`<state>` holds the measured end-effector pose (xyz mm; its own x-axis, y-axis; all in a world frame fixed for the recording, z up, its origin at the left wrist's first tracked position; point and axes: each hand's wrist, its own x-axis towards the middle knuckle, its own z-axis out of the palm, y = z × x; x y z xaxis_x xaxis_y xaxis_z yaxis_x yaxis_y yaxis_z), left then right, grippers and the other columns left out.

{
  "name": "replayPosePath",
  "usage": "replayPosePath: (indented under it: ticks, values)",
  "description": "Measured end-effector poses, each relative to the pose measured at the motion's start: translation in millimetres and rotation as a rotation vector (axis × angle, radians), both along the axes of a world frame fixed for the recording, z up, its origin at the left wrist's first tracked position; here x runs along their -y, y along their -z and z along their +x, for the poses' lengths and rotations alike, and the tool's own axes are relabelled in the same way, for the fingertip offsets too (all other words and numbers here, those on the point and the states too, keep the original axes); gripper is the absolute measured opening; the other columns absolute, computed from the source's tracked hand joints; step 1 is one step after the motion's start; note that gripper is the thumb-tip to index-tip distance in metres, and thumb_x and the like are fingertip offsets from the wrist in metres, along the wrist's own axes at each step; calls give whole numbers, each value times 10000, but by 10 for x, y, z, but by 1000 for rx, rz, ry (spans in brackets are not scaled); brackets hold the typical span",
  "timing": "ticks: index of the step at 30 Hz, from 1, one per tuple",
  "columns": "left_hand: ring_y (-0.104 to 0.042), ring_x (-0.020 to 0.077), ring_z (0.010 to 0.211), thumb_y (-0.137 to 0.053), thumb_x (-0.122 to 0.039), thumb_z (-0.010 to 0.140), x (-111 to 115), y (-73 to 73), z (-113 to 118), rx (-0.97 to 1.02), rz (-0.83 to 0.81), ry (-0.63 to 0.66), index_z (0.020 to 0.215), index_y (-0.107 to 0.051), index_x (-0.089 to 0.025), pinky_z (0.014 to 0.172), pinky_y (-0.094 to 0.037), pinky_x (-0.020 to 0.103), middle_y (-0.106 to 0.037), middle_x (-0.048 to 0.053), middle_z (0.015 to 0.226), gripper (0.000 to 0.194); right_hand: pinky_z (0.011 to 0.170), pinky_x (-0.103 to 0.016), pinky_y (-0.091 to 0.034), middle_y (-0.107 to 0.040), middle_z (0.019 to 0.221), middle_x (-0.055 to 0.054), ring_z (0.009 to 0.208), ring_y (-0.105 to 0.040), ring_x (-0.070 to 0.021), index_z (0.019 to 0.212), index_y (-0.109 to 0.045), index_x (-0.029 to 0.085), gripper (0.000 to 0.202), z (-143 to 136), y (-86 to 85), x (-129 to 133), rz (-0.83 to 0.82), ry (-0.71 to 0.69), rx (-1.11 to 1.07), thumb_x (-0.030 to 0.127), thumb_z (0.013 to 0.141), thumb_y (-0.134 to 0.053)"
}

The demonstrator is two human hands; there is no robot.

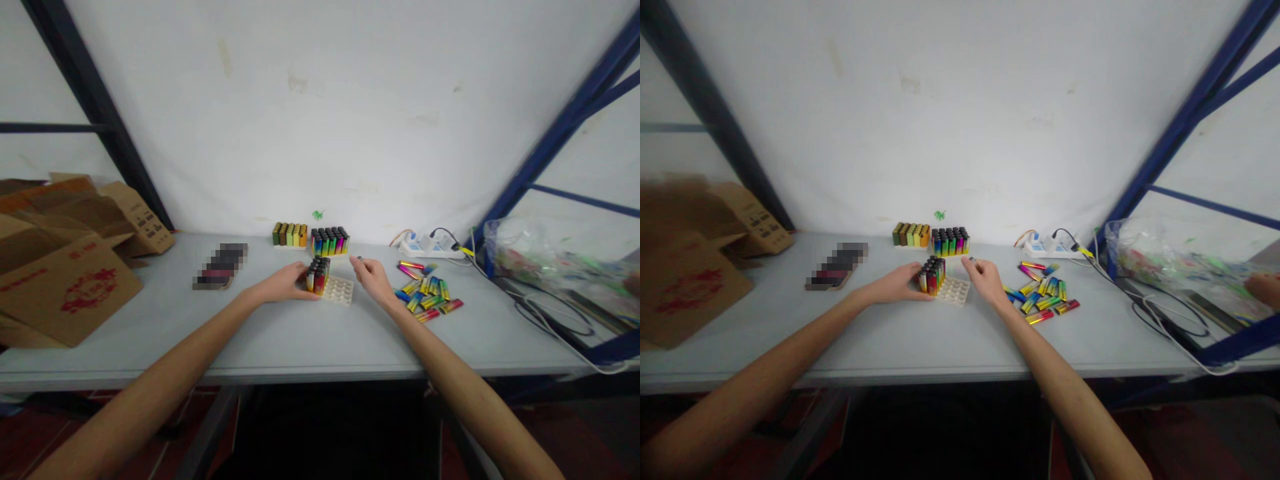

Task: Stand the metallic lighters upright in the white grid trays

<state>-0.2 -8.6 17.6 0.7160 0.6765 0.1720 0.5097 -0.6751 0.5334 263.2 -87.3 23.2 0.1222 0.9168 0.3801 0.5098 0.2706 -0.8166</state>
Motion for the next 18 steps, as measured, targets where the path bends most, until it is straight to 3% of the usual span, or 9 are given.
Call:
replayPosePath:
  ticks: [4,11,18]
  values:
    - [-667,295,869,-791,-789,662,6,0,-2,-9,8,-7,978,-664,-186,770,-530,368,-686,80,971,693,559,-299,-259,-364,522,32,535,-352,-120,520,-379,244,587,-20,7,-3,-9,86,64,712,865,-464]
    - [-665,283,845,-815,-764,654,-3,17,3,3,17,-11,979,-665,-185,764,-537,367,-685,69,959,680,556,-295,-243,-309,537,50,536,-308,-110,544,-329,254,547,-58,-2,4,-5,72,100,680,867,-445]
    - [-663,288,878,-784,-798,676,-1,-2,0,-11,4,14,1004,-667,-167,791,-537,373,-678,86,983,721,663,-283,-433,-552,718,41,652,-533,-147,861,-491,240,460,-3,37,-12,32,-138,41,674,1007,-460]
